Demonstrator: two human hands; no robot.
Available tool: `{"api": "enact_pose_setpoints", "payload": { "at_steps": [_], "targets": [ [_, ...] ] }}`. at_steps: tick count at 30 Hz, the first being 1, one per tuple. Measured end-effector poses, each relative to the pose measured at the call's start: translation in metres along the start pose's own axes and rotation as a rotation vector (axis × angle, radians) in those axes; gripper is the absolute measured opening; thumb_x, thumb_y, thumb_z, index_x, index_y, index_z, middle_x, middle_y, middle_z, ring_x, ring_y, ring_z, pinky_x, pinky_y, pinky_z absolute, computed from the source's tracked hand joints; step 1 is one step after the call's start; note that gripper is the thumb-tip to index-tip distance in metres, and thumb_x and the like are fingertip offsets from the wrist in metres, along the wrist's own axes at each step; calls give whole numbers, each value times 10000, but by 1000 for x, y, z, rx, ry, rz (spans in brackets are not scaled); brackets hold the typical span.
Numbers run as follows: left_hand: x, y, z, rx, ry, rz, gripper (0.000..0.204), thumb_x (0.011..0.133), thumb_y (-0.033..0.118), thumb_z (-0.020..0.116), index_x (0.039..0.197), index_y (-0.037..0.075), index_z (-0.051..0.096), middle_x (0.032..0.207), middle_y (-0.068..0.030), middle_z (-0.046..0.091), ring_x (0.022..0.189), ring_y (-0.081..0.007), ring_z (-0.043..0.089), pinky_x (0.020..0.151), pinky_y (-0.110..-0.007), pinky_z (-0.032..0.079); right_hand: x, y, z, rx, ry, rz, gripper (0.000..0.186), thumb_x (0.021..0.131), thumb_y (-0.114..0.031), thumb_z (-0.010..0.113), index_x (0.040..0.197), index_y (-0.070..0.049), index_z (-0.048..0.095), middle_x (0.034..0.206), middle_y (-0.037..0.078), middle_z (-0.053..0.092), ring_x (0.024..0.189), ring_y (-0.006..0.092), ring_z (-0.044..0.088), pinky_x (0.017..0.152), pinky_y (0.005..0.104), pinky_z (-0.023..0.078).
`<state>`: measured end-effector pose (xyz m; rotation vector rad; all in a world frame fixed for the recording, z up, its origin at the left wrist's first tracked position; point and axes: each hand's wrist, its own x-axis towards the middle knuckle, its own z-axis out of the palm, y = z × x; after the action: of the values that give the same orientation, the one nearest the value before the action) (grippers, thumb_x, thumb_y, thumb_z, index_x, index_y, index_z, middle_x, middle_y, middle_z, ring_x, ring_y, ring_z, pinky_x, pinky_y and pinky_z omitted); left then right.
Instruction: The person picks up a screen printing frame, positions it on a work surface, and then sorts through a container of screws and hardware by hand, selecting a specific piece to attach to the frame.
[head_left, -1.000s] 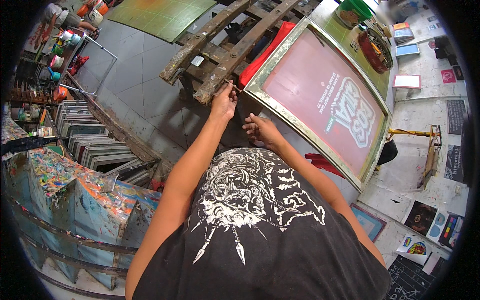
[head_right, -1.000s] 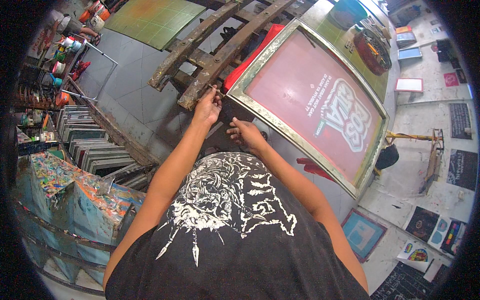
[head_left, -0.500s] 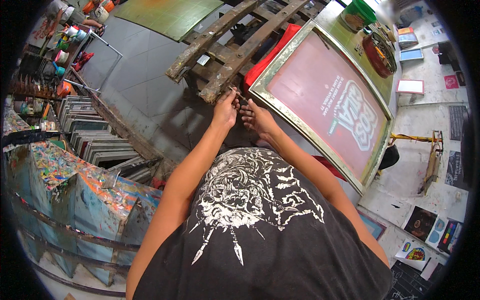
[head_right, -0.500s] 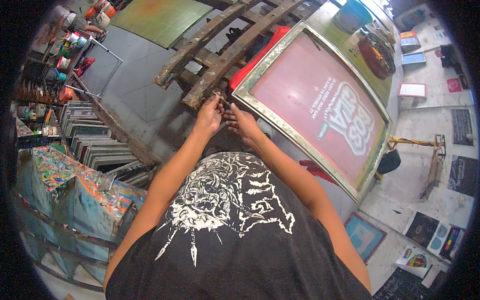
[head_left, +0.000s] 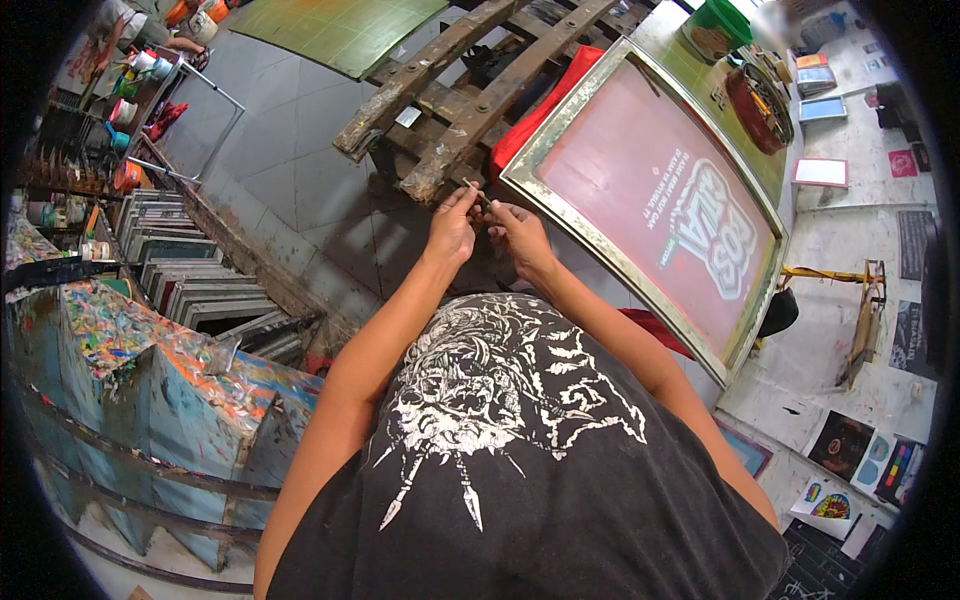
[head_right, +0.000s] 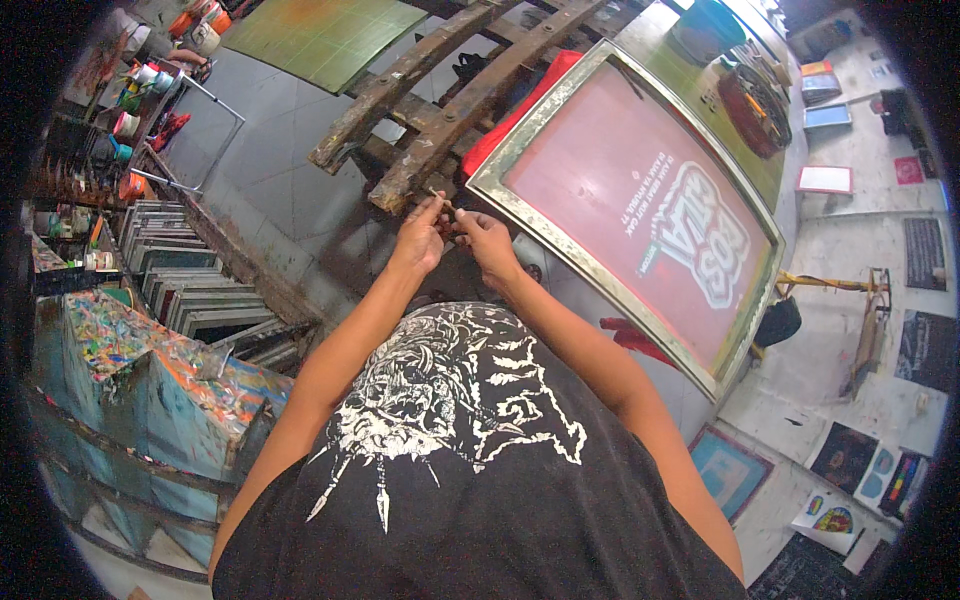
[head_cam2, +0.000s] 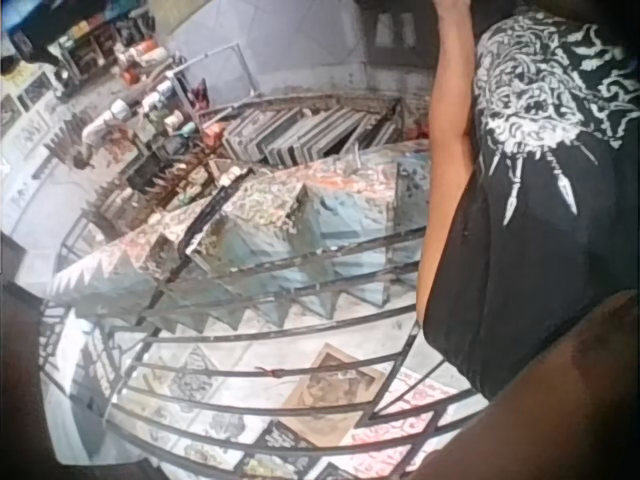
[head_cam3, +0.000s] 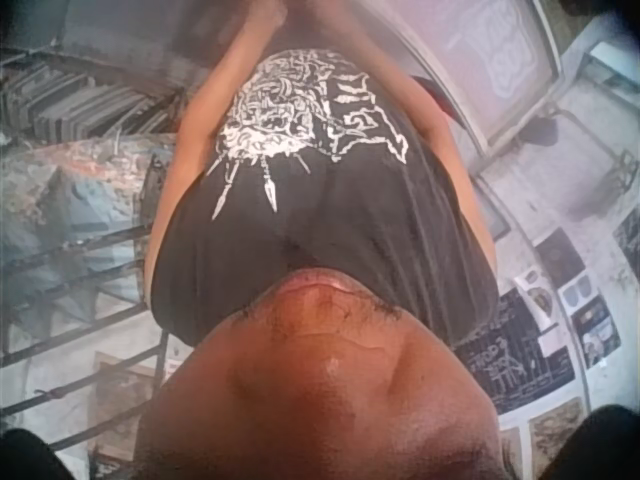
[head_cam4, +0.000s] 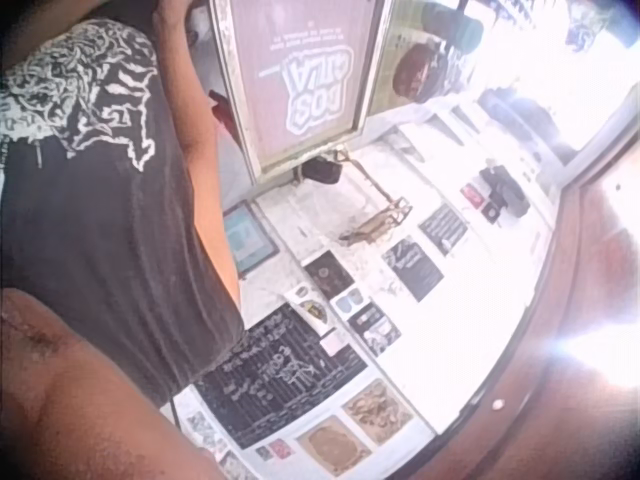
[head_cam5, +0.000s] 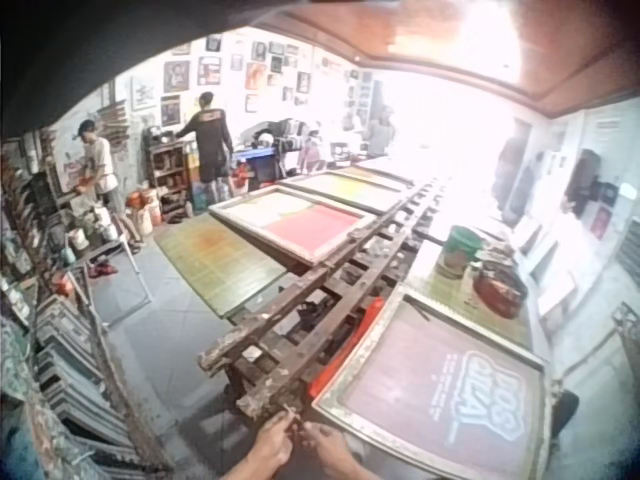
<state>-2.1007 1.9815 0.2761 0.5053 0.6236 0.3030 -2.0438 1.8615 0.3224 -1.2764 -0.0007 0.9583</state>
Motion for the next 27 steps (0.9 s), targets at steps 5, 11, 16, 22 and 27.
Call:
{"api": "enact_pose_setpoints", "payload": {
  "at_steps": [5,11,16,22,27],
  "targets": [
    [-2,1,3,-41,3,-22,108,894,159,633,990,115,657,827,34,635,703,-62,532,633,-224,426,4,8,-11,-76,-34,-82,303,901,-239,614,1085,0,583,838,8,626,693,73,556,618,193,421],
    [-23,26,12,6,-54,31,124,907,149,608,1011,88,636,851,7,622,719,-77,531,662,-231,427,-59,-29,-31,-371,-239,-59,333,884,-232,637,1108,8,578,897,28,605,760,89,565,675,237,468],
    [-43,47,58,299,-188,181,133,913,109,585,1013,31,623,821,-1,613,677,-67,526,638,-216,427,-120,-68,-64,-407,-86,-97,319,891,-192,622,1129,16,575,968,68,614,882,123,571,765,272,475],
    [-21,33,135,553,-264,213,137,886,61,580,996,-16,607,778,-7,597,661,-64,526,636,-214,432,-151,-95,-123,-472,156,-193,296,925,-183,565,1156,2,559,995,54,623,876,100,560,781,248,464],
    [21,-21,165,959,-215,350,358,754,36,615,1100,-26,547,797,-95,642,687,-166,613,633,-285,490,-191,-120,-170,-421,328,-112,364,895,-231,592,1170,5,564,1036,80,638,910,151,583,768,273,483]
  ]
}}
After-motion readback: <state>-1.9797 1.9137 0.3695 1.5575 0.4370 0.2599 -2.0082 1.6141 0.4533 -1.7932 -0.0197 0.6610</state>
